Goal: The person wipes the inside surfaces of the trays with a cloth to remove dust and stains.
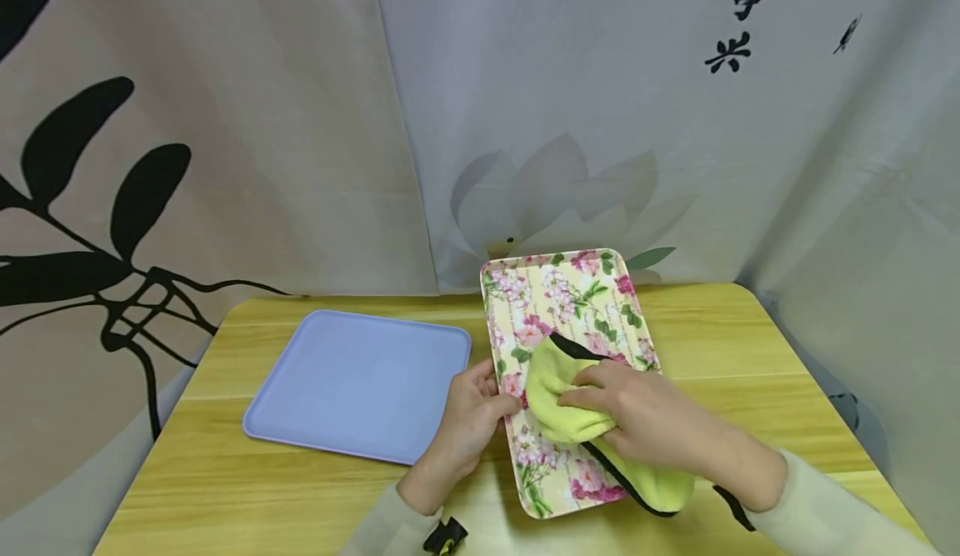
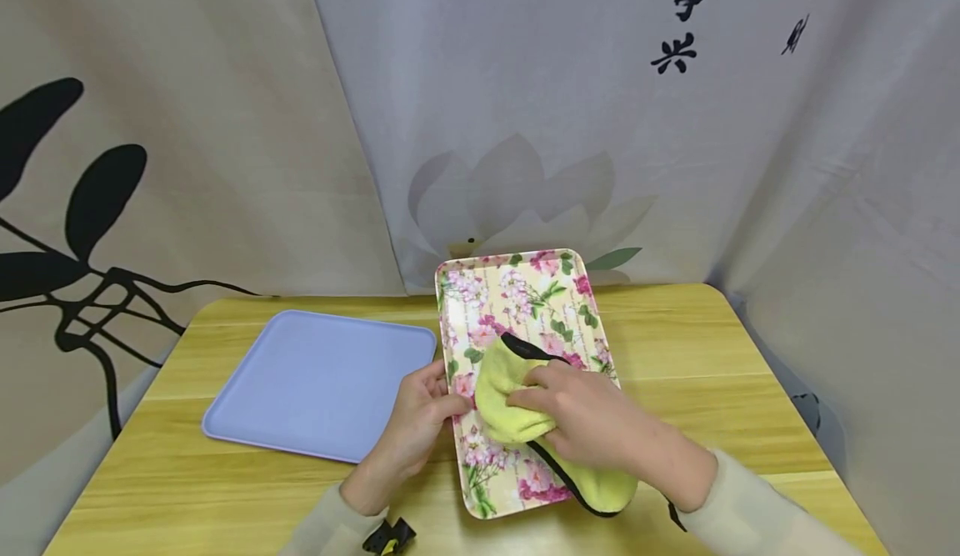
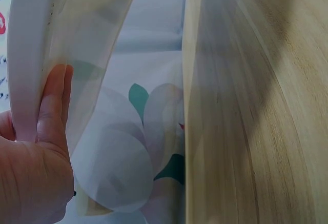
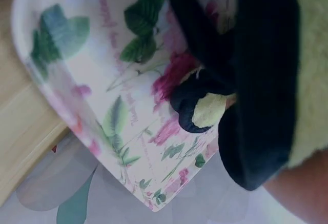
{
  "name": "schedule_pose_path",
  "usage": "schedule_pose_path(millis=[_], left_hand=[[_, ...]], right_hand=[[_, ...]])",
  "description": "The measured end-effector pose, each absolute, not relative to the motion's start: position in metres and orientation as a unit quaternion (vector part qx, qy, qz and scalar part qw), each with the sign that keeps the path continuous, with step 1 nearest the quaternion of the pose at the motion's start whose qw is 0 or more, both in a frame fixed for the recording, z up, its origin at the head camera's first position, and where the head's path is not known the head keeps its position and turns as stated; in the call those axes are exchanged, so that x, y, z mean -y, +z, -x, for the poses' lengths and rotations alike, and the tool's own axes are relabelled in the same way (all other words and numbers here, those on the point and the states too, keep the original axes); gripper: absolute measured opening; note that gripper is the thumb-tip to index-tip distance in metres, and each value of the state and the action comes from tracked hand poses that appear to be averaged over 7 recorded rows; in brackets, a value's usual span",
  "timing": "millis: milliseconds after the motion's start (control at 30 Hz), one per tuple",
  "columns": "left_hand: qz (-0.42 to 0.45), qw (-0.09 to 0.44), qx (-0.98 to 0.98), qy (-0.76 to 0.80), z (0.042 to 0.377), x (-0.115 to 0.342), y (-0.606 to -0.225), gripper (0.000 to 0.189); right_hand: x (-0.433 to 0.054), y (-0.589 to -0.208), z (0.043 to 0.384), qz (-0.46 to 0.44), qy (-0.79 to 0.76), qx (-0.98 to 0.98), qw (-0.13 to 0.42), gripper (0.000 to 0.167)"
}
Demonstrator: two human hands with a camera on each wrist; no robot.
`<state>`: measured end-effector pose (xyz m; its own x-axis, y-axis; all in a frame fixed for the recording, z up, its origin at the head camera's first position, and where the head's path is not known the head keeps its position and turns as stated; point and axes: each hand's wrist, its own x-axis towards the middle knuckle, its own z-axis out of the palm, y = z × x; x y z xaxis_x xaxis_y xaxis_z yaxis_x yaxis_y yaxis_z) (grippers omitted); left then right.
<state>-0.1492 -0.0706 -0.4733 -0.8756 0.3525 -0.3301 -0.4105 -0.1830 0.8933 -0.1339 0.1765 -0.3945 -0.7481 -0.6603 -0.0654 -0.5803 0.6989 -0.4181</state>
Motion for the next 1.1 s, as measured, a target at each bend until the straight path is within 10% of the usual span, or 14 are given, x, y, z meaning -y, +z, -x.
schedule_pose_path(millis=[1100], left_hand=[[0.029, 0.239, -0.604, 0.760, 0.149, 0.071, -0.471, 0.058]], right_hand=[[-0.211, -0.390, 0.109, 0.371, -0.194, -0.898, 0.133, 0.064]])
